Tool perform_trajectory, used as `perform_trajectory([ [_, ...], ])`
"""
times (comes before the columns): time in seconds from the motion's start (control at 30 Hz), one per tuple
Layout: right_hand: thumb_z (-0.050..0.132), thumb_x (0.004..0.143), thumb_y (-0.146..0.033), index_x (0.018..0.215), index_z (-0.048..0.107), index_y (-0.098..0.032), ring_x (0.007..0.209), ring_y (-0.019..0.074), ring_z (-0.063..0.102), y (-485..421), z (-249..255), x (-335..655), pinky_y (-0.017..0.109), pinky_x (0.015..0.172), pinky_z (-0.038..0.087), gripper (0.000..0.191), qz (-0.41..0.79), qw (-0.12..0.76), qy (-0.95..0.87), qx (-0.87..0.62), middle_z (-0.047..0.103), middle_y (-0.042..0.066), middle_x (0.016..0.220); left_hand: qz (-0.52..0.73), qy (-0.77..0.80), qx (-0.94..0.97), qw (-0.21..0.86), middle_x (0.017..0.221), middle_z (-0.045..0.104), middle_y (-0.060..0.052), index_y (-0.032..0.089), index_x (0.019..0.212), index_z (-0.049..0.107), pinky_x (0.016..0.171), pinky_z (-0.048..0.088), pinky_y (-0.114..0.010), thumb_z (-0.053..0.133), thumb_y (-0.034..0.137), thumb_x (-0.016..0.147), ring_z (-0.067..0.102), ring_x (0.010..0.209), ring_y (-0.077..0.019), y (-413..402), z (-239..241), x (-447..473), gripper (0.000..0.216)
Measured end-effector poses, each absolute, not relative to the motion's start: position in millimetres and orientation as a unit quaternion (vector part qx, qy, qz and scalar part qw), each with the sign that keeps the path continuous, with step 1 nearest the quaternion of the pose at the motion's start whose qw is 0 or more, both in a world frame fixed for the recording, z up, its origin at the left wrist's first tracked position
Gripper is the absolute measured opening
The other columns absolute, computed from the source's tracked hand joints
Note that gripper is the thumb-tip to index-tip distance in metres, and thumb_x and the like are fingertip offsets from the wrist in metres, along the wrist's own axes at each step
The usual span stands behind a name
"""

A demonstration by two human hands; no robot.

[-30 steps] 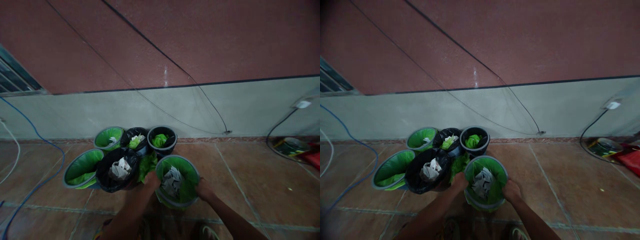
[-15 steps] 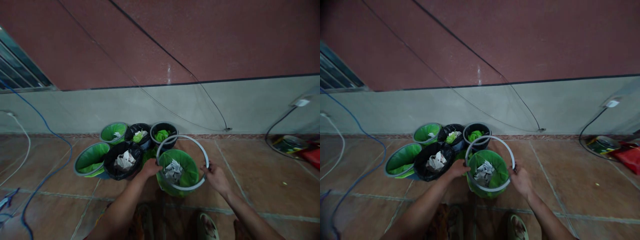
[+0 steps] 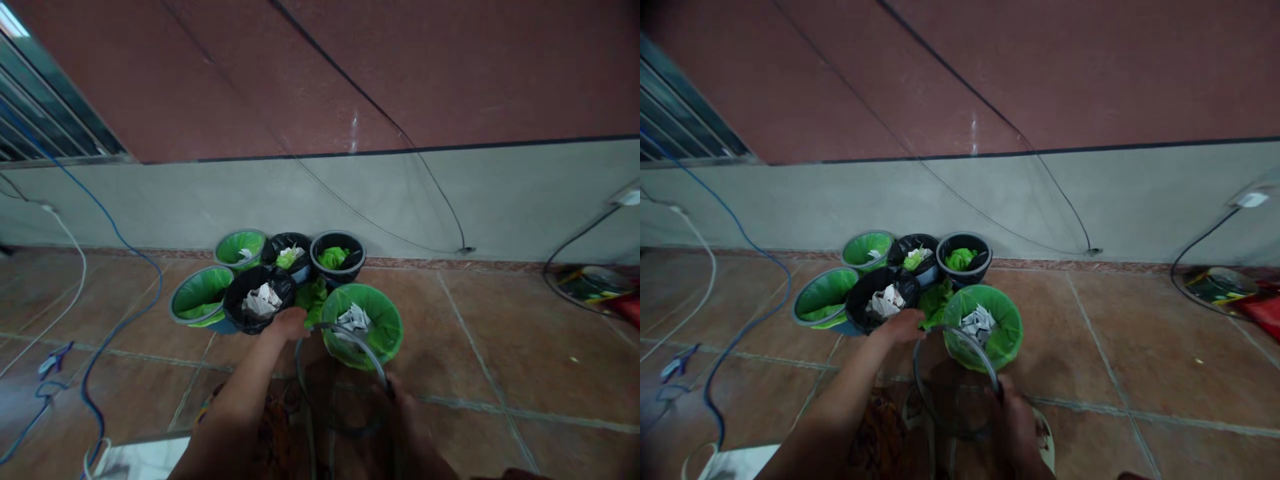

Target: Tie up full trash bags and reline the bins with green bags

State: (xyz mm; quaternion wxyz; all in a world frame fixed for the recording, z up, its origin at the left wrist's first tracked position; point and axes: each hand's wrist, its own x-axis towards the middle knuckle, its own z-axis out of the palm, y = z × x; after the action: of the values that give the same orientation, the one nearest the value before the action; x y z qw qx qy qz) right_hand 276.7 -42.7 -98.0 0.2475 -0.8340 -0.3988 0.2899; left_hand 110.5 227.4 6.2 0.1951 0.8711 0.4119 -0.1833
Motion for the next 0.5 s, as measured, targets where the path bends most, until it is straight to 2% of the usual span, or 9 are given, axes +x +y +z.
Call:
perform_trajectory([
  [0.17, 0.04, 0.096, -0.031, 0.121, 0.058, -0.018, 0.083, 0.0228, 0.072, -7, -118, 229, 0.028, 0.069, 0.046, 0.034, 0.286, 0.14, -0.468, -0.824, 0.075, 0.009, 0.089, -0.133, 0.454, 0.863, 0.177, 0.11, 0.071, -0.012, 0.016, 0.11, 0.069, 0.089, 0.049, -0.031, 0.06, 0.036, 0.083, 0.065, 0.109, -0.0264, 224, 22, 106, 0.035],
  [0.23, 0.043, 0.096, -0.031, 0.125, 0.057, -0.016, 0.088, 0.0236, 0.072, 19, -113, 216, 0.028, 0.072, 0.046, 0.036, 0.28, 0.124, -0.492, -0.815, 0.075, 0.01, 0.093, -0.13, 0.473, 0.852, 0.181, 0.11, 0.072, -0.012, 0.017, 0.113, 0.068, 0.089, 0.05, -0.032, 0.06, 0.038, 0.084, 0.066, 0.109, -0.0268, 221, 28, 106, 0.037],
  [0.33, 0.047, 0.094, -0.03, 0.121, 0.059, -0.016, 0.088, 0.0237, 0.071, 55, -91, 210, 0.028, 0.072, 0.046, 0.033, 0.27, 0.136, -0.525, -0.795, 0.074, 0.011, 0.093, -0.093, 0.499, 0.838, 0.201, 0.107, 0.073, -0.011, 0.017, 0.114, 0.067, 0.088, 0.051, -0.034, 0.06, 0.04, 0.085, 0.067, 0.106, -0.027, 220, 40, 104, 0.038],
  [0.43, 0.051, 0.09, -0.03, 0.115, 0.062, -0.017, 0.08, 0.0242, 0.069, 79, -56, 227, 0.03, 0.07, 0.045, 0.03, 0.255, 0.164, -0.548, -0.78, 0.073, 0.01, 0.086, 0.059, 0.527, 0.813, 0.239, 0.098, 0.074, -0.009, 0.017, 0.111, 0.068, 0.087, 0.051, -0.031, 0.058, 0.036, 0.088, 0.069, 0.097, -0.0231, 225, 56, 99, 0.032],
  [0.5, 0.051, 0.089, -0.034, 0.098, 0.063, -0.019, 0.073, 0.0219, 0.066, 97, -35, 243, 0.03, 0.067, 0.044, 0.021, 0.276, 0.218, -0.579, -0.736, 0.07, 0.007, 0.079, 0.217, 0.535, 0.767, 0.282, 0.095, 0.074, -0.008, 0.016, 0.108, 0.068, 0.084, 0.051, -0.028, 0.057, 0.033, 0.089, 0.069, 0.089, -0.0195, 228, 67, 96, 0.028],
])
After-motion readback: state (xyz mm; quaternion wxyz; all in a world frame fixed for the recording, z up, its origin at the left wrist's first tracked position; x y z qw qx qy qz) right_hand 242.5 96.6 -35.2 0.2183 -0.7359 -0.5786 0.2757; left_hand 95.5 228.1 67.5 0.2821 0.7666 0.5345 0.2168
